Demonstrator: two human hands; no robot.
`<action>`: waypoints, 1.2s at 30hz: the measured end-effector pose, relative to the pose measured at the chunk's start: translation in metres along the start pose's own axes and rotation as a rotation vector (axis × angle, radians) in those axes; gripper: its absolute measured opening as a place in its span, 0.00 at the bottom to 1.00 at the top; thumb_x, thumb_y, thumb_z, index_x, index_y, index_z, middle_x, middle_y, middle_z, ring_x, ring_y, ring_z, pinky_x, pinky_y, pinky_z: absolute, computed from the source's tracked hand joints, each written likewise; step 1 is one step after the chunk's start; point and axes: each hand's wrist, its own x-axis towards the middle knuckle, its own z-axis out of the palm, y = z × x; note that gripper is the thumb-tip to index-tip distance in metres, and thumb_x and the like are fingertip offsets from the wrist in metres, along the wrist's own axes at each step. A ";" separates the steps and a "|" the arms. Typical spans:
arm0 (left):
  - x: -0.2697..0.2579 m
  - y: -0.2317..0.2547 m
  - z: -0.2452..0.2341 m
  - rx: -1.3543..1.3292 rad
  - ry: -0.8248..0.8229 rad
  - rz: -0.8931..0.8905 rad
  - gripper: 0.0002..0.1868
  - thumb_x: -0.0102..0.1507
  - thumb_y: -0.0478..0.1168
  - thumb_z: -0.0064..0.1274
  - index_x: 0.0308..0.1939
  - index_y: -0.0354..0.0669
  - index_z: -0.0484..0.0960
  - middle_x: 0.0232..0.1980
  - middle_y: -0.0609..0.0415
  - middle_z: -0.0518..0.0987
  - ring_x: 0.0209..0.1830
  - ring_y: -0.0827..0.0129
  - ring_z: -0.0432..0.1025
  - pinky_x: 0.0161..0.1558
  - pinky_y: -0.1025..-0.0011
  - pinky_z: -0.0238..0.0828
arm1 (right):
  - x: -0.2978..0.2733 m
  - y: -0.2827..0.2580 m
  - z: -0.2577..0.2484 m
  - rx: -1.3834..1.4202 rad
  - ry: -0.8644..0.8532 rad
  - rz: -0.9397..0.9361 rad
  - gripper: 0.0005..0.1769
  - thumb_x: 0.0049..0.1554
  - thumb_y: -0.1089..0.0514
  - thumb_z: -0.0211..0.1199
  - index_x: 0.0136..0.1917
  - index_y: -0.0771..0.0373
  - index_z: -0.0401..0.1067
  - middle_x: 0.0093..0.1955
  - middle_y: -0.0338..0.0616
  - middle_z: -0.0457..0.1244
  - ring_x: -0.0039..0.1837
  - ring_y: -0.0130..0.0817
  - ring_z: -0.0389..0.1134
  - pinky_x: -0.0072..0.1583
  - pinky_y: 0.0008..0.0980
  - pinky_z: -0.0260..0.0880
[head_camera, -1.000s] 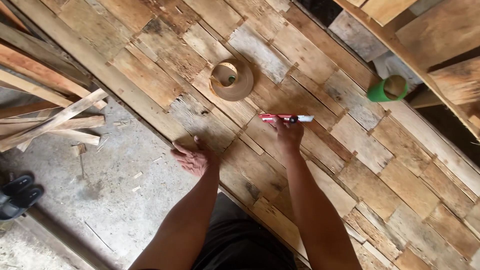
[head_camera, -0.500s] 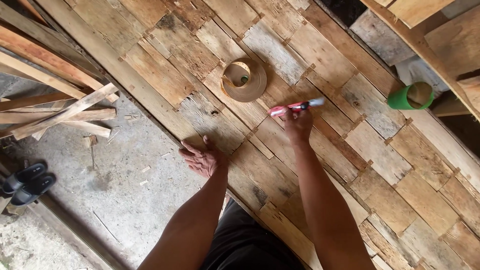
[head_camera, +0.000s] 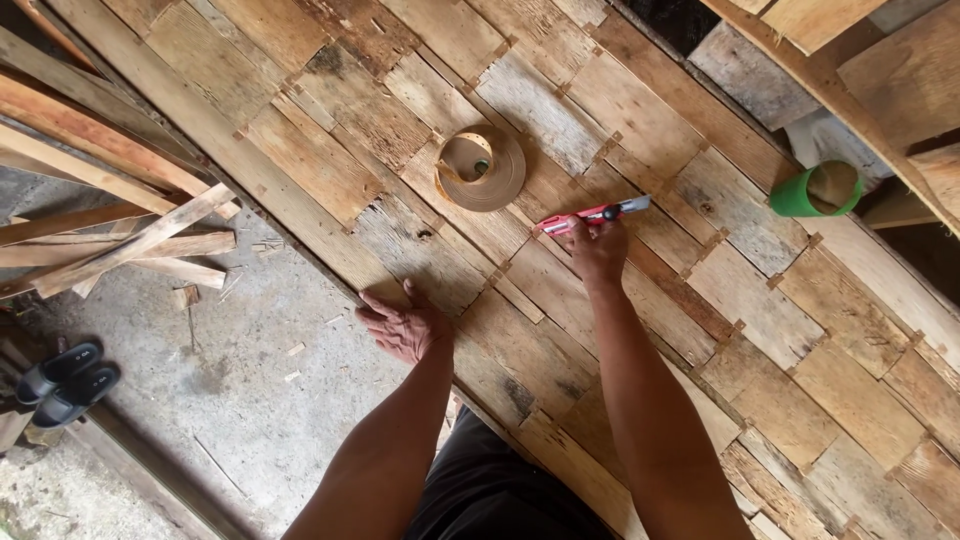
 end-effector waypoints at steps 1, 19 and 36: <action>0.000 0.001 -0.002 0.001 0.003 0.001 0.48 0.68 0.73 0.34 0.83 0.53 0.42 0.85 0.42 0.43 0.81 0.47 0.47 0.76 0.51 0.42 | -0.002 -0.008 0.001 0.003 -0.001 0.001 0.08 0.62 0.59 0.68 0.48 0.66 0.73 0.39 0.42 0.69 0.38 0.26 0.70 0.39 0.27 0.74; 0.001 0.002 0.001 0.057 0.002 0.004 0.49 0.68 0.75 0.29 0.84 0.53 0.41 0.85 0.42 0.42 0.82 0.47 0.46 0.76 0.49 0.42 | 0.055 -0.016 -0.032 -0.249 0.083 -0.173 0.12 0.64 0.57 0.68 0.52 0.65 0.68 0.40 0.41 0.70 0.40 0.25 0.73 0.41 0.23 0.74; -0.004 0.015 -0.010 0.104 0.029 -0.013 0.50 0.66 0.76 0.31 0.83 0.51 0.44 0.84 0.42 0.48 0.80 0.51 0.51 0.74 0.53 0.49 | 0.088 -0.038 -0.026 -0.035 0.118 0.075 0.09 0.59 0.60 0.65 0.51 0.62 0.68 0.42 0.38 0.69 0.40 0.25 0.73 0.37 0.26 0.77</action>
